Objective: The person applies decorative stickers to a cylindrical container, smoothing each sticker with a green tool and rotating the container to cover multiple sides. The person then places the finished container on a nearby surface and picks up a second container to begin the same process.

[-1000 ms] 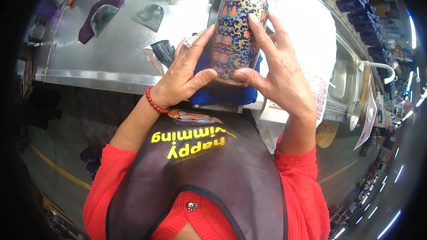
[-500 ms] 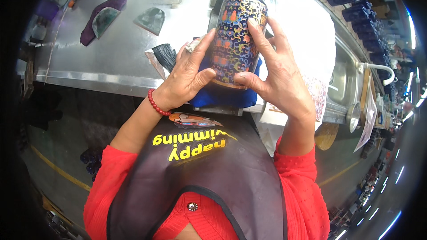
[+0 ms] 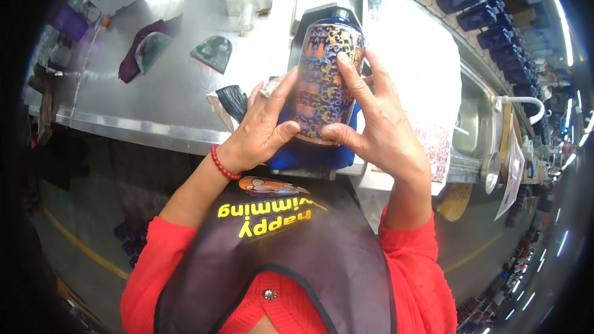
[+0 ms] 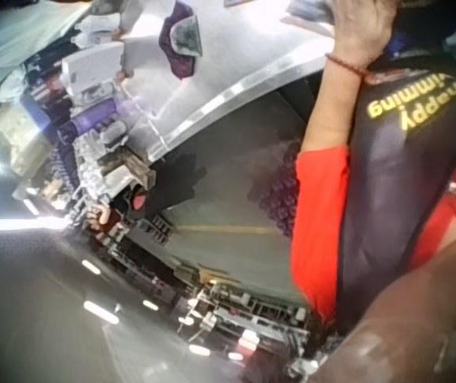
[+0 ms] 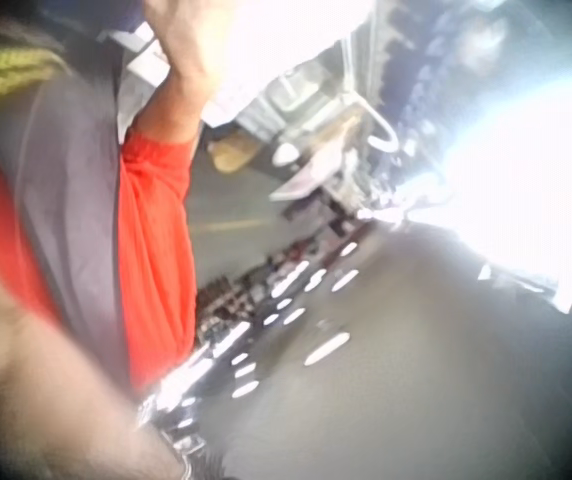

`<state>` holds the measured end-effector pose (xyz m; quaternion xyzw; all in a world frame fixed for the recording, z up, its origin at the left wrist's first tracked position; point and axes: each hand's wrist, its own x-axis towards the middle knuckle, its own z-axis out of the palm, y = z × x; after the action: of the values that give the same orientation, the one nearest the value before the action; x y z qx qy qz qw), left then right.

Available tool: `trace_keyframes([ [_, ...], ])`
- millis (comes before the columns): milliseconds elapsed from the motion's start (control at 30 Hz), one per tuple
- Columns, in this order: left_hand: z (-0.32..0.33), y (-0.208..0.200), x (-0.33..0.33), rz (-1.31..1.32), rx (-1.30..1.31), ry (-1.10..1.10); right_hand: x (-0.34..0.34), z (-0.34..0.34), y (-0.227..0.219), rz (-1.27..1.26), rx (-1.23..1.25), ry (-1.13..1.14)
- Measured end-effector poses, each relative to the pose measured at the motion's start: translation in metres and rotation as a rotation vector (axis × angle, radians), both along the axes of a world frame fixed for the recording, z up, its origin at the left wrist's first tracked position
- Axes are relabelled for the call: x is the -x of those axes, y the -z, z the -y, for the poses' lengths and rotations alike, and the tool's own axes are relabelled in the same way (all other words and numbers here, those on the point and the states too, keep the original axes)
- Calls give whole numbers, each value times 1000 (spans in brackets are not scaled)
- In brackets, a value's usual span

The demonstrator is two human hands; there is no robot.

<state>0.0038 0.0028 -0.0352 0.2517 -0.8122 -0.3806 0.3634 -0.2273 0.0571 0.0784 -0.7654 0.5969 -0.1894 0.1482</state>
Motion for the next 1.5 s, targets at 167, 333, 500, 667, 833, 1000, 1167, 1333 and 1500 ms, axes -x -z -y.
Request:
trace_keyframes([
  [167,0,-2,-1,-3,-10,6,-1,-3,0,24,-6,24],
  [333,-7,-22,-8,14,55,-21,3,-9,6,71,43,55],
  [500,-28,-45,15,263,390,-81,14,-18,25,268,34,112],
  [667,-20,-54,33,312,618,-169,28,-28,45,386,60,78],
  [833,-14,-51,26,284,543,-126,21,-37,60,357,135,-63],
  [1000,-9,-37,20,94,443,-122,7,-42,65,191,358,40],
  [1167,-12,-30,9,116,358,-117,5,-41,61,187,461,14],
  [1333,-13,-25,7,146,339,-130,3,-42,67,164,478,42],
  [1500,-11,-26,4,125,310,-79,6,-44,74,188,431,75],
])
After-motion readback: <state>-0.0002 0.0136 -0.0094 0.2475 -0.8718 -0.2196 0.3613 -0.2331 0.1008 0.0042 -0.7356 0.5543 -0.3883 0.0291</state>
